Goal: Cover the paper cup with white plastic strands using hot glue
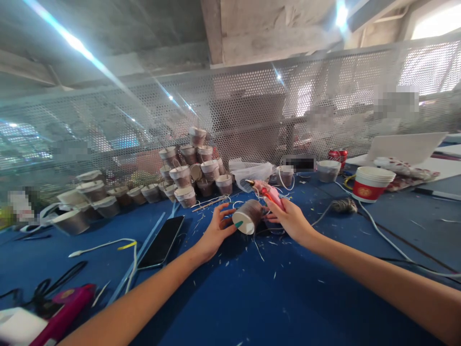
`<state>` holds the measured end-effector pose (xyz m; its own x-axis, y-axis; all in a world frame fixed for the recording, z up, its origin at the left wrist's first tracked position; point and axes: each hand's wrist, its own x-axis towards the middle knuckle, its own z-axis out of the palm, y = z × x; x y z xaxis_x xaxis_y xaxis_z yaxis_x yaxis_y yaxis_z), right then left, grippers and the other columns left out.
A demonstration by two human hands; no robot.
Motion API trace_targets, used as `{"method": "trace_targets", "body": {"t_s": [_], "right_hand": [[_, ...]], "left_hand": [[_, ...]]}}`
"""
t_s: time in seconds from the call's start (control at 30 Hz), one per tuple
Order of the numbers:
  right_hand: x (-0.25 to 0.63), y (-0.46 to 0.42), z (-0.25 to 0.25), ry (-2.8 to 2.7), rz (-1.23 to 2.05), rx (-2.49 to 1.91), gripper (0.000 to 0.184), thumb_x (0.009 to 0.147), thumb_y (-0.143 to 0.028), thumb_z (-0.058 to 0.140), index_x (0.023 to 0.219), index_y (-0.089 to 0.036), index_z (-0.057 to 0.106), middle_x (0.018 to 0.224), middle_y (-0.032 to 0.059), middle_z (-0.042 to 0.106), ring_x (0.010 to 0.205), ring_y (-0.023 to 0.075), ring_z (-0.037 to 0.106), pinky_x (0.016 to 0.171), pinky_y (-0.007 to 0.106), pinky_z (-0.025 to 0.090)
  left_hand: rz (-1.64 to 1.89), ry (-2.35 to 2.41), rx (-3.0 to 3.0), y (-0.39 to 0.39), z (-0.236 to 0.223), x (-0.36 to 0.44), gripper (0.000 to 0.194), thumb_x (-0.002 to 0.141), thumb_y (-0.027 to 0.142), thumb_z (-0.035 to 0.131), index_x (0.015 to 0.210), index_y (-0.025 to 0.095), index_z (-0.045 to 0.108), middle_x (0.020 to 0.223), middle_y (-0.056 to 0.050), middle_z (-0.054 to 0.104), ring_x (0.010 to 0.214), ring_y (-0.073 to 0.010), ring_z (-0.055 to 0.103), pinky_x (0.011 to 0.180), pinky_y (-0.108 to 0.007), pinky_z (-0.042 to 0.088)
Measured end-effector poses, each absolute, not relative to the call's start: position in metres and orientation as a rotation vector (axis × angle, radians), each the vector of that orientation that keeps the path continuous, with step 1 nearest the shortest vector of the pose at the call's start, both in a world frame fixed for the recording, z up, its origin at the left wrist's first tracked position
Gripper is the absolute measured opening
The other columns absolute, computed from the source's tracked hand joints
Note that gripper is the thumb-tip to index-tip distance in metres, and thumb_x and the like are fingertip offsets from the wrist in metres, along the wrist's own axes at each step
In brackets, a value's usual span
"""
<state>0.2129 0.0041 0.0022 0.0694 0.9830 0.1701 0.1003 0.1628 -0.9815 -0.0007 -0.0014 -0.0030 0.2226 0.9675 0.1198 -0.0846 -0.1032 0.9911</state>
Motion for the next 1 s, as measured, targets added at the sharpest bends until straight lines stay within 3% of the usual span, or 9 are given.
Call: {"method": "trace_targets", "body": {"t_s": [0.2,0.3,0.47,0.6,0.77,1.0], "right_hand": [[0.209,-0.002,0.016,-1.166,1.269,-0.981,0.023,0.083,-0.039,0.058,0.094,-0.02,0.057,0.091,0.0072,0.073,0.073,0.0175,0.071,0.068,0.029,0.058],[0.207,-0.009,0.022,-1.147,1.32,-0.903,0.023,0.08,-0.039,0.062,0.093,-0.021,0.059,0.089,0.0056,0.073,0.075,0.0176,0.071,0.074,0.029,0.058],[0.205,-0.017,0.023,-1.147,1.386,-0.819,0.027,0.078,-0.039,0.066,0.096,-0.02,0.058,0.097,0.0073,0.072,0.084,0.0195,0.071,0.083,0.032,0.057],[0.205,-0.017,0.022,-1.116,1.4,-0.821,0.029,0.081,-0.038,0.063,0.1,-0.018,0.056,0.106,0.0105,0.07,0.084,0.0195,0.071,0.082,0.032,0.058],[0.203,-0.014,0.018,-1.058,1.373,-0.948,0.025,0.082,-0.037,0.062,0.096,-0.018,0.055,0.102,0.0113,0.07,0.079,0.0196,0.072,0.076,0.033,0.059],[0.199,-0.019,0.011,-1.19,1.392,-0.907,0.037,0.076,-0.044,0.065,0.101,-0.018,0.058,0.09,0.0087,0.073,0.085,0.0209,0.071,0.072,0.031,0.057]], "left_hand": [[1.19,1.008,1.337,0.002,-0.007,-0.003,0.093,0.052,0.018,0.08,0.129,0.034,0.032,0.113,-0.002,0.042,0.091,-0.016,0.052,0.084,-0.038,0.046],[1.138,0.99,1.505,0.0,-0.008,-0.004,0.103,0.051,0.017,0.081,0.136,0.038,0.026,0.119,-0.004,0.038,0.097,-0.0198,0.052,0.084,-0.04,0.048],[1.091,0.936,1.773,-0.001,-0.012,-0.005,0.101,0.052,0.019,0.082,0.137,0.037,0.03,0.137,-0.008,0.026,0.114,-0.0285,0.048,0.098,-0.05,0.041],[1.083,0.935,1.727,-0.001,-0.009,-0.005,0.094,0.052,0.02,0.082,0.131,0.031,0.032,0.132,-0.009,0.039,0.109,-0.0275,0.053,0.099,-0.052,0.039],[1.228,0.966,1.545,0.001,-0.009,-0.003,0.083,0.051,0.018,0.082,0.117,0.027,0.033,0.122,-0.007,0.048,0.109,-0.0262,0.053,0.099,-0.048,0.04],[1.23,0.935,1.526,0.0,-0.008,-0.001,0.098,0.049,0.018,0.083,0.127,0.033,0.026,0.137,-0.008,0.035,0.116,-0.0283,0.051,0.099,-0.047,0.042]]}}
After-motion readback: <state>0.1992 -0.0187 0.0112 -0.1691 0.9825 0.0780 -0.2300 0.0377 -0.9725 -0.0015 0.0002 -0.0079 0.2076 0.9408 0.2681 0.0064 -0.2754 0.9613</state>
